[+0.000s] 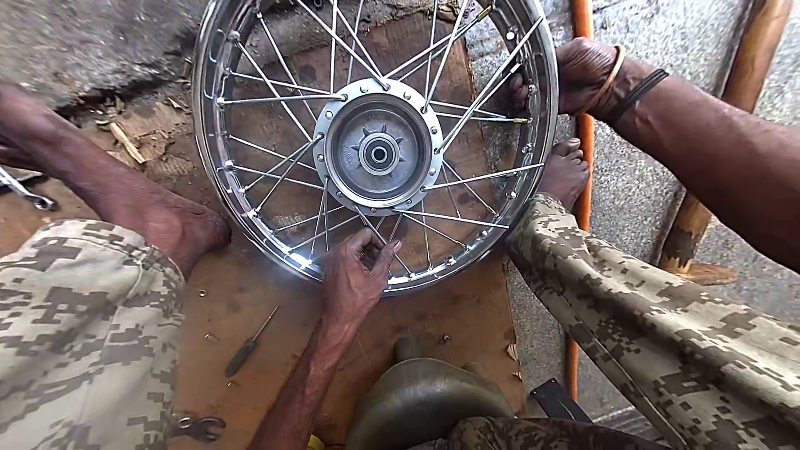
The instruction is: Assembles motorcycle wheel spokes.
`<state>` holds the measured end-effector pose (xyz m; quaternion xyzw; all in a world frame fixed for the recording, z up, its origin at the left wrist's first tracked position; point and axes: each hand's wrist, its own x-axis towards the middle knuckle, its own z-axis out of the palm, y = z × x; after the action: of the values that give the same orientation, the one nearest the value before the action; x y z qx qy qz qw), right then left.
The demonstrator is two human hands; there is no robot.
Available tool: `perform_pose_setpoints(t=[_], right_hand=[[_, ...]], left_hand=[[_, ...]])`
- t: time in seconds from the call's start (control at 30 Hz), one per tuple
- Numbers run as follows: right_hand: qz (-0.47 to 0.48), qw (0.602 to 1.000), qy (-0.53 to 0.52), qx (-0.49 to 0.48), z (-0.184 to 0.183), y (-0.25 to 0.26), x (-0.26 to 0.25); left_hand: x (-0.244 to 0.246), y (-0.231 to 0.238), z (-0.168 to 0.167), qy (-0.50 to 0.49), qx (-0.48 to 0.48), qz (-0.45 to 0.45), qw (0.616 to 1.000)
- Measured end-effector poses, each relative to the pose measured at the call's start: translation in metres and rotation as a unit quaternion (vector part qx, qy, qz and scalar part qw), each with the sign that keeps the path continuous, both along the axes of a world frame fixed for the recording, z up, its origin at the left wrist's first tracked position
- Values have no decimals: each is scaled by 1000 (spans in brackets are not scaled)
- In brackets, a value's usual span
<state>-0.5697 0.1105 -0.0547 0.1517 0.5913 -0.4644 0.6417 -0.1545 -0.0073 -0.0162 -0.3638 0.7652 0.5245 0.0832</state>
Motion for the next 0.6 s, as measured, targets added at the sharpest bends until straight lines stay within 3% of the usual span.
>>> perform_pose_setpoints(t=[0.17, 0.33, 0.4, 0.53, 0.6], right_hand=[[48, 994, 54, -78, 5, 7, 7], [179, 960, 187, -111, 18, -2, 12], [157, 965, 177, -112, 15, 2, 6], [95, 952, 278, -88, 9, 0, 23], [56, 948, 303, -75, 1, 0, 30]], left_hand=[[0, 5, -6, -26, -39, 12, 999], [11, 14, -12, -16, -89, 25, 996], [15, 15, -13, -8, -86, 25, 996], [18, 1, 3, 11, -39, 46, 998], [19, -22, 12, 48, -102, 98, 989]])
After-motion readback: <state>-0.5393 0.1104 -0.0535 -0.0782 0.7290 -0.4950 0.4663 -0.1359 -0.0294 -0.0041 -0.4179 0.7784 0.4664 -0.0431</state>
